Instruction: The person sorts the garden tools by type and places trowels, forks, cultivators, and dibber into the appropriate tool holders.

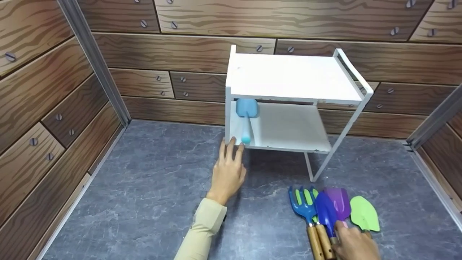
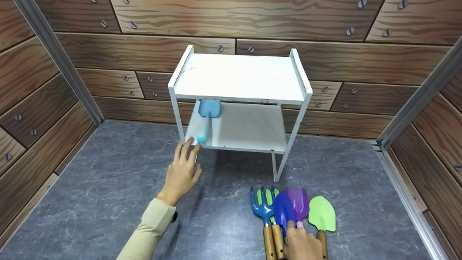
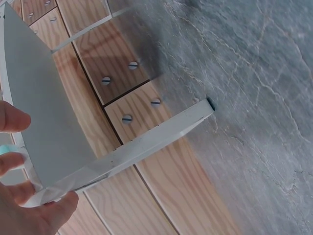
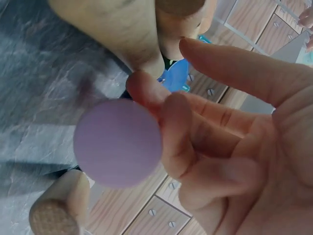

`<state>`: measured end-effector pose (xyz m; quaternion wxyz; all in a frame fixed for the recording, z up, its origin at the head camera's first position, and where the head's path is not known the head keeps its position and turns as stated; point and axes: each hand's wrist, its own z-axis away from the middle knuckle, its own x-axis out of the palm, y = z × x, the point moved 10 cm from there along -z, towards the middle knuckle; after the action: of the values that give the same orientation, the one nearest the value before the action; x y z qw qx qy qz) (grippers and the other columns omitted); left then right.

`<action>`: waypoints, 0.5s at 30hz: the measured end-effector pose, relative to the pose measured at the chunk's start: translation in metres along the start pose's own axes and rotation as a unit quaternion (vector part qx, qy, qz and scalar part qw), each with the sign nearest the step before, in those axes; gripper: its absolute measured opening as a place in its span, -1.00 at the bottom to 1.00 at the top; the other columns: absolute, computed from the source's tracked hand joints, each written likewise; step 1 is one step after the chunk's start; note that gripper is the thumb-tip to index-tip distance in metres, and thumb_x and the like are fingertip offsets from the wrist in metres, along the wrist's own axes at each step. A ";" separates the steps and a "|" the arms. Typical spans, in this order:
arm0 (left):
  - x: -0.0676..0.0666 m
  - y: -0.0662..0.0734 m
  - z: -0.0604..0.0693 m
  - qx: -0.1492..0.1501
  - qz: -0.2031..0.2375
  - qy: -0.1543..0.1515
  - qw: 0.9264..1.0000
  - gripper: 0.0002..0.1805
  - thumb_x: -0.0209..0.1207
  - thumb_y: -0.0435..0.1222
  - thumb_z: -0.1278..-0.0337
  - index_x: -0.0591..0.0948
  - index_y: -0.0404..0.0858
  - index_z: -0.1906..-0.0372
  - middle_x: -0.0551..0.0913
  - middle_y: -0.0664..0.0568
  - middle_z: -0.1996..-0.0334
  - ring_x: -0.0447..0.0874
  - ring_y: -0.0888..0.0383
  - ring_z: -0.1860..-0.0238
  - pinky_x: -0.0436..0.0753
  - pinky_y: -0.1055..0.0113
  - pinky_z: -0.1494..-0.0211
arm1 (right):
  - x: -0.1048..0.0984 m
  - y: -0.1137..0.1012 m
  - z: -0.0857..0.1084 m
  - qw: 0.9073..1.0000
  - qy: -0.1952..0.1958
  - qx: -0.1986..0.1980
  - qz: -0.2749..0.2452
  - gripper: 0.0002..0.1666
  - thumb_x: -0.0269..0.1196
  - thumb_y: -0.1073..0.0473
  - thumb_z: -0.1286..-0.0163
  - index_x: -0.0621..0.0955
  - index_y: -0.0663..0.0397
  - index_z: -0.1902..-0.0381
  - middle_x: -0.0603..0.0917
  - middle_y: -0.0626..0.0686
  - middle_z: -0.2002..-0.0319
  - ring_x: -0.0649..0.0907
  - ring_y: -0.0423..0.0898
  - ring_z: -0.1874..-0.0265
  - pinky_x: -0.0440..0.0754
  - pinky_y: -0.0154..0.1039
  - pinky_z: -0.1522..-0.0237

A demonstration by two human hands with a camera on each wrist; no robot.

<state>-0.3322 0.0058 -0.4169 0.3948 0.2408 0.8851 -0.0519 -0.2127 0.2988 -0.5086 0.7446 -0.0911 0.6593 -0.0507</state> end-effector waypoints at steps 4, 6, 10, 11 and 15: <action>0.000 0.000 0.000 -0.002 0.000 0.000 1.000 -0.35 0.36 -0.34 -0.04 0.52 -0.34 -0.31 0.38 -0.31 -0.36 0.32 -0.40 -0.36 0.79 0.07 0.11 | 0.007 0.007 -0.002 0.999 -0.024 0.020 0.006 -0.66 0.41 0.21 -0.14 0.51 0.25 0.23 0.60 0.20 0.49 0.64 0.29 0.48 0.63 0.32 0.39; 0.000 0.000 0.000 -0.002 0.003 -0.001 1.000 -0.34 0.36 -0.34 -0.03 0.52 -0.33 -0.31 0.38 -0.31 -0.36 0.31 -0.40 -0.37 0.79 0.07 0.11 | 0.010 0.009 -0.003 0.999 -0.040 0.028 0.012 -0.68 0.38 0.19 -0.19 0.52 0.24 0.21 0.61 0.20 0.46 0.64 0.31 0.43 0.61 0.35 0.30; 0.000 0.000 0.000 -0.002 0.004 -0.001 1.000 -0.35 0.36 -0.34 -0.03 0.52 -0.34 -0.31 0.38 -0.31 -0.36 0.30 -0.40 -0.37 0.78 0.08 0.09 | 0.017 0.010 -0.005 0.997 -0.071 0.035 0.016 -0.73 0.34 0.19 -0.26 0.51 0.21 0.21 0.57 0.11 0.45 0.66 0.22 0.38 0.54 0.36 0.15; 0.000 0.000 0.000 -0.002 0.005 0.000 1.000 -0.35 0.36 -0.34 -0.03 0.52 -0.34 -0.31 0.38 -0.31 -0.36 0.30 -0.40 -0.38 0.78 0.07 0.08 | 0.017 0.009 -0.005 0.997 -0.070 0.033 0.016 -0.73 0.34 0.20 -0.26 0.50 0.20 0.22 0.56 0.09 0.46 0.66 0.20 0.39 0.54 0.35 0.15; -0.001 -0.001 0.000 0.000 0.005 0.003 1.000 -0.34 0.37 -0.34 -0.01 0.52 -0.34 -0.31 0.38 -0.31 -0.36 0.31 -0.41 -0.37 0.78 0.07 0.09 | 0.017 0.007 -0.005 0.998 -0.061 0.025 0.015 -0.65 0.38 0.22 -0.20 0.46 0.23 0.19 0.55 0.07 0.46 0.66 0.15 0.42 0.54 0.33 0.17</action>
<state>-0.3322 0.0049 -0.4166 0.3924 0.2451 0.8852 -0.0491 -0.2158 0.3024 -0.5268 0.7859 -0.0657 0.6128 -0.0504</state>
